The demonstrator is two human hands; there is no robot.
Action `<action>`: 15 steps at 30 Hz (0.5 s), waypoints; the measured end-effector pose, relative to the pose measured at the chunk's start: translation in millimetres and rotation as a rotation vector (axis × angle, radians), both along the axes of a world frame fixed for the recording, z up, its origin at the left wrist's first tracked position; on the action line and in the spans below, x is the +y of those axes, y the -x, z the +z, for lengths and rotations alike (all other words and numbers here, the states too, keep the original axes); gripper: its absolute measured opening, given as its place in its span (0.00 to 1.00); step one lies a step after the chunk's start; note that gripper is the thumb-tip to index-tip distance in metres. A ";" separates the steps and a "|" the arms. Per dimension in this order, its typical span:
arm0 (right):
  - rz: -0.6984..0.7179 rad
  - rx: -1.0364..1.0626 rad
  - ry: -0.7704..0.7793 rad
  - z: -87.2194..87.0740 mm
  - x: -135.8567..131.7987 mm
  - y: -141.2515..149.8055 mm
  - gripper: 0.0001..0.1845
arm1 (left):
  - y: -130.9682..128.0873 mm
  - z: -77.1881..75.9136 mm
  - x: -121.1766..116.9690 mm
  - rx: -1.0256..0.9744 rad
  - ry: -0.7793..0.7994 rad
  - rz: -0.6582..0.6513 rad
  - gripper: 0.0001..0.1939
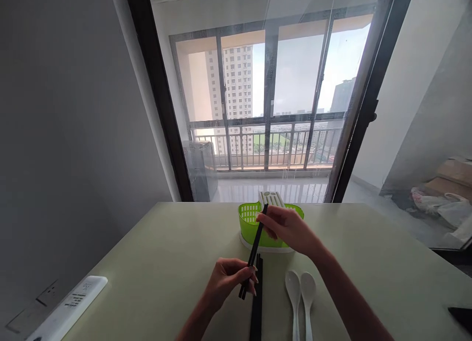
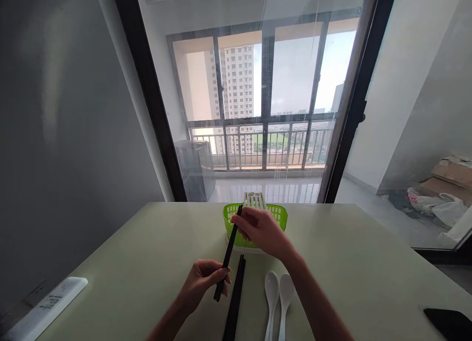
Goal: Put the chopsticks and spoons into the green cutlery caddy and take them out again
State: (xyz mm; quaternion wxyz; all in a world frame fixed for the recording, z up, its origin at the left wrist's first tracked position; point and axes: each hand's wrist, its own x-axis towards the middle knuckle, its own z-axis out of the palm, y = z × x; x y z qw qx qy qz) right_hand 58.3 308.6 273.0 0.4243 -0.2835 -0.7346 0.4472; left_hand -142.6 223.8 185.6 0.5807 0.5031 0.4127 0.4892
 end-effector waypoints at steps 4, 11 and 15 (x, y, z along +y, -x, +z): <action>-0.040 0.012 0.003 0.8 -1.9 0.6 0.26 | 2.1 -2.7 -0.6 0.026 0.001 0.012 0.22; -0.048 0.011 -0.020 -1.4 -2.3 -0.1 0.25 | 3.4 -12.1 -0.1 0.015 -0.014 0.009 0.21; -0.047 0.001 -0.028 -1.1 -1.0 -2.2 0.24 | 5.0 -14.8 1.2 0.008 -0.022 -0.004 0.21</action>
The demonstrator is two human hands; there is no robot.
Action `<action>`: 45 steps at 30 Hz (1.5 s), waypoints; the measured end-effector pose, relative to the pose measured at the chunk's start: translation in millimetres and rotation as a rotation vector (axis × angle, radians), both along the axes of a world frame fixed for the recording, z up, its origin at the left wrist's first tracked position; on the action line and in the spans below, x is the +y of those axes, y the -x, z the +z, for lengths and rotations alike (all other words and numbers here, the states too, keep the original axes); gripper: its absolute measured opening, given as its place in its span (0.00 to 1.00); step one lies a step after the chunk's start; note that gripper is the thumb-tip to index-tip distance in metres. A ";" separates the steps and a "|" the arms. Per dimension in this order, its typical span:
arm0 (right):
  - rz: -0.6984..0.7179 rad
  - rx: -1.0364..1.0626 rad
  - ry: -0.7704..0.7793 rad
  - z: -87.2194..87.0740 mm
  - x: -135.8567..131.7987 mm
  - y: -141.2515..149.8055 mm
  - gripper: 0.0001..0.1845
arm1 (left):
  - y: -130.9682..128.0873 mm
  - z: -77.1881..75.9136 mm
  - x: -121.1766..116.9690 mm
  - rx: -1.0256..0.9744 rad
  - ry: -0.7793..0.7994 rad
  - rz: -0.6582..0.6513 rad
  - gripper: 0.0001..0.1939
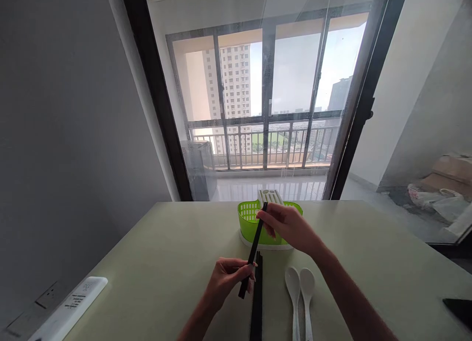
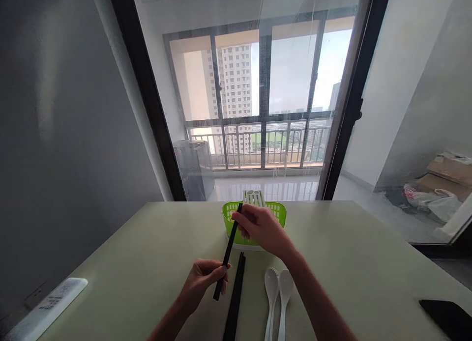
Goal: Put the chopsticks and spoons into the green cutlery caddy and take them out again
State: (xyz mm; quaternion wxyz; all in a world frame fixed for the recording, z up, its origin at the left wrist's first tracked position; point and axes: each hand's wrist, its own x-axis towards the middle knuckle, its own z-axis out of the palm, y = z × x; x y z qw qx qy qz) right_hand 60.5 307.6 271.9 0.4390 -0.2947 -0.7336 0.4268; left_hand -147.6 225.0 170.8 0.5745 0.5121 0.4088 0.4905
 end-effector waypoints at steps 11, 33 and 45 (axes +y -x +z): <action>-0.148 0.066 -0.138 36.1 20.9 -11.1 0.23 | 3.8 -15.9 14.4 -0.025 -0.052 0.221 0.29; -0.334 -0.495 -0.284 3.7 153.1 29.4 0.18 | 7.0 -31.8 24.2 -0.013 0.051 0.341 0.29; -0.499 -0.486 -0.301 13.6 152.3 20.6 0.20 | 3.6 -28.6 22.9 0.069 0.022 0.322 0.31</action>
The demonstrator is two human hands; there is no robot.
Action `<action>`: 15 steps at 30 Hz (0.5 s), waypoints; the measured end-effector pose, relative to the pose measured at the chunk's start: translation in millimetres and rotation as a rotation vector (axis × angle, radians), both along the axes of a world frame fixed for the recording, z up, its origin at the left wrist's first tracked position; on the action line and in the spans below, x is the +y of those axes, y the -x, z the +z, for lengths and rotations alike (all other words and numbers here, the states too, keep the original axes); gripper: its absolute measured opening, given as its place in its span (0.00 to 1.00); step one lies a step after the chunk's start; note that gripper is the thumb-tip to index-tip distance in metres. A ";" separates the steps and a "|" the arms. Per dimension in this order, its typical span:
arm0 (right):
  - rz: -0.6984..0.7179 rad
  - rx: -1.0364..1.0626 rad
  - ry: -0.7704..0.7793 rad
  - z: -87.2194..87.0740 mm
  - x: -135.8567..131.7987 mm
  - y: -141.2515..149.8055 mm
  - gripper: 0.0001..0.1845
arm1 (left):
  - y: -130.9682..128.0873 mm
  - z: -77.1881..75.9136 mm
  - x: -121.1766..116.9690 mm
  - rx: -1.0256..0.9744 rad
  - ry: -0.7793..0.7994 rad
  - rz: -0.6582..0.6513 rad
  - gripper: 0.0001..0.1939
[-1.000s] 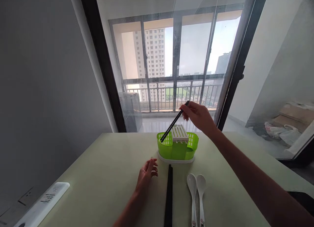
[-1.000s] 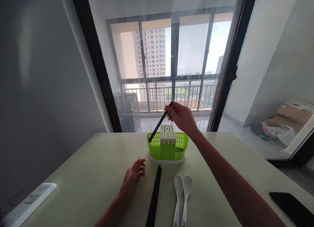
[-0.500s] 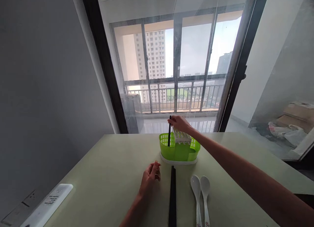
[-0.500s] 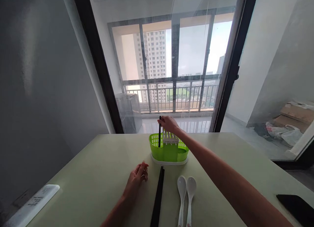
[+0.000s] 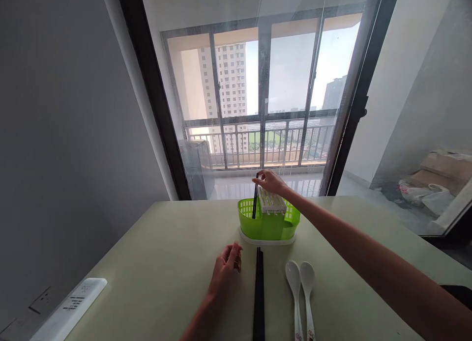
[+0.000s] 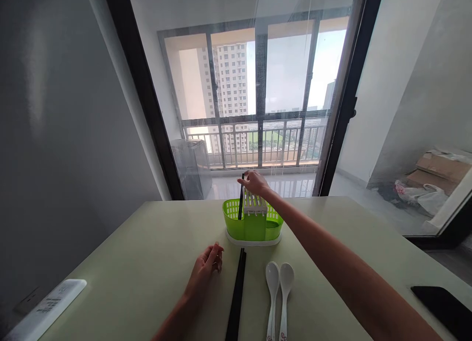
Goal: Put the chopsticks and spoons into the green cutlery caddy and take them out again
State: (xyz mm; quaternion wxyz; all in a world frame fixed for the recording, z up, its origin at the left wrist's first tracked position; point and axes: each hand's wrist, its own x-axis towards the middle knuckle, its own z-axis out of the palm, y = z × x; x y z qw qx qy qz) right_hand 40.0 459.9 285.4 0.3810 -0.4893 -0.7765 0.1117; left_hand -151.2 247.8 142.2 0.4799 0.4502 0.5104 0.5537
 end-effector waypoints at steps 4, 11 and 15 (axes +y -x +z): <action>-0.043 0.054 -0.124 12.1 -31.7 0.5 0.20 | 1.2 2.1 -0.4 0.046 -0.015 -0.028 0.29; 0.548 -0.376 -0.450 16.3 -136.0 -8.8 0.11 | -2.7 -6.3 -6.1 0.445 -0.087 -0.065 0.21; 0.736 -0.667 -0.502 0.5 -177.5 -21.2 0.12 | -13.6 -11.8 -16.9 0.887 -0.290 -0.049 0.11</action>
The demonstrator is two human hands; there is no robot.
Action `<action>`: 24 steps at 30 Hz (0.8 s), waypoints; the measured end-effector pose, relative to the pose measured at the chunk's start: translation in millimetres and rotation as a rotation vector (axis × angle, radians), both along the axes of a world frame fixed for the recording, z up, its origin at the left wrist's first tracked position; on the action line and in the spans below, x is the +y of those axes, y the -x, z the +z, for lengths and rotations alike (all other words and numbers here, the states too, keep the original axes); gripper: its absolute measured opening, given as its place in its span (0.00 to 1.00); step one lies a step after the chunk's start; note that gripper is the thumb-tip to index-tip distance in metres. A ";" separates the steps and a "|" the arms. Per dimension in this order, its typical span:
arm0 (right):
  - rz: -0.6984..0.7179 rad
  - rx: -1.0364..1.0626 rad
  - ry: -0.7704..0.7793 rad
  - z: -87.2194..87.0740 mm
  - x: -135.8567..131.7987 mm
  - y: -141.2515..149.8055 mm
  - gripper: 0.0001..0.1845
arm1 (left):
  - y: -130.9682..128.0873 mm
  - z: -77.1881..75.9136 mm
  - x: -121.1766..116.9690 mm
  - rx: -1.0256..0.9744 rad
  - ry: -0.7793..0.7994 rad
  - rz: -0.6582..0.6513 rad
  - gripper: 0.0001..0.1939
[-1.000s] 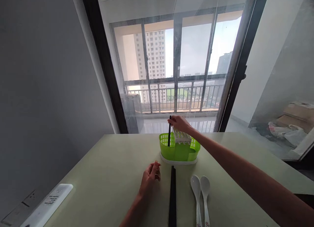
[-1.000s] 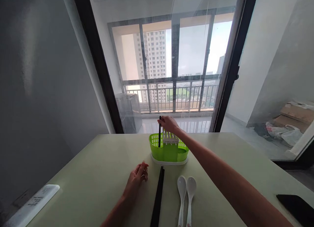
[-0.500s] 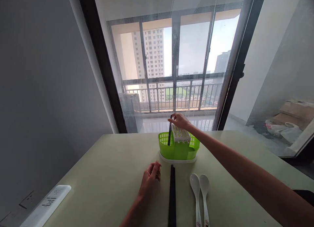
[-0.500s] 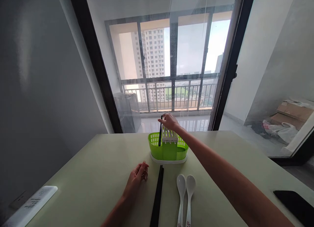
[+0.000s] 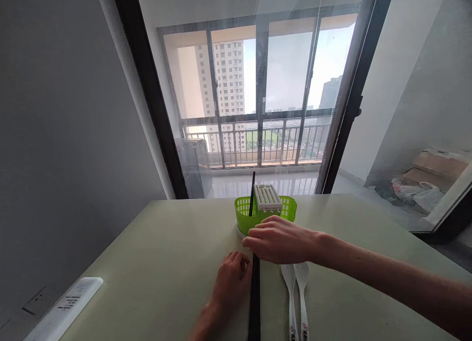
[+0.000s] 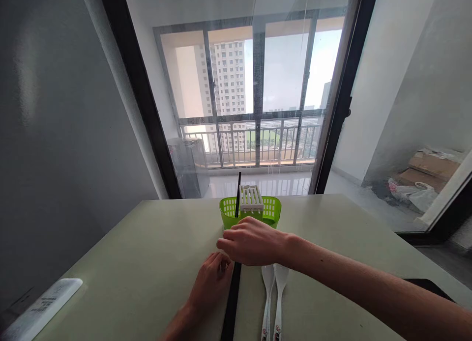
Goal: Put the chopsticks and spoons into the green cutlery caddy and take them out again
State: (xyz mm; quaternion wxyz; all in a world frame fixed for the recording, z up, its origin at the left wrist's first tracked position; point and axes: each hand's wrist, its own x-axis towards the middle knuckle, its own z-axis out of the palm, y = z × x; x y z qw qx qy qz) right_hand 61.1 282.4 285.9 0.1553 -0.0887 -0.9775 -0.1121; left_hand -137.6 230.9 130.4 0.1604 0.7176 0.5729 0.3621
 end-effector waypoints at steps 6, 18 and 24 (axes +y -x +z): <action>-0.107 -0.193 0.028 -21.2 -7.5 -25.2 0.11 | -1.6 -3.9 -3.2 0.235 0.017 0.011 0.08; -0.153 -0.236 0.137 -42.3 -26.4 -53.3 0.11 | 26.7 19.9 2.8 0.381 0.134 0.012 0.08; -0.144 -0.244 0.155 -42.8 -43.4 -61.7 0.10 | 37.8 35.0 2.8 0.528 0.192 0.137 0.07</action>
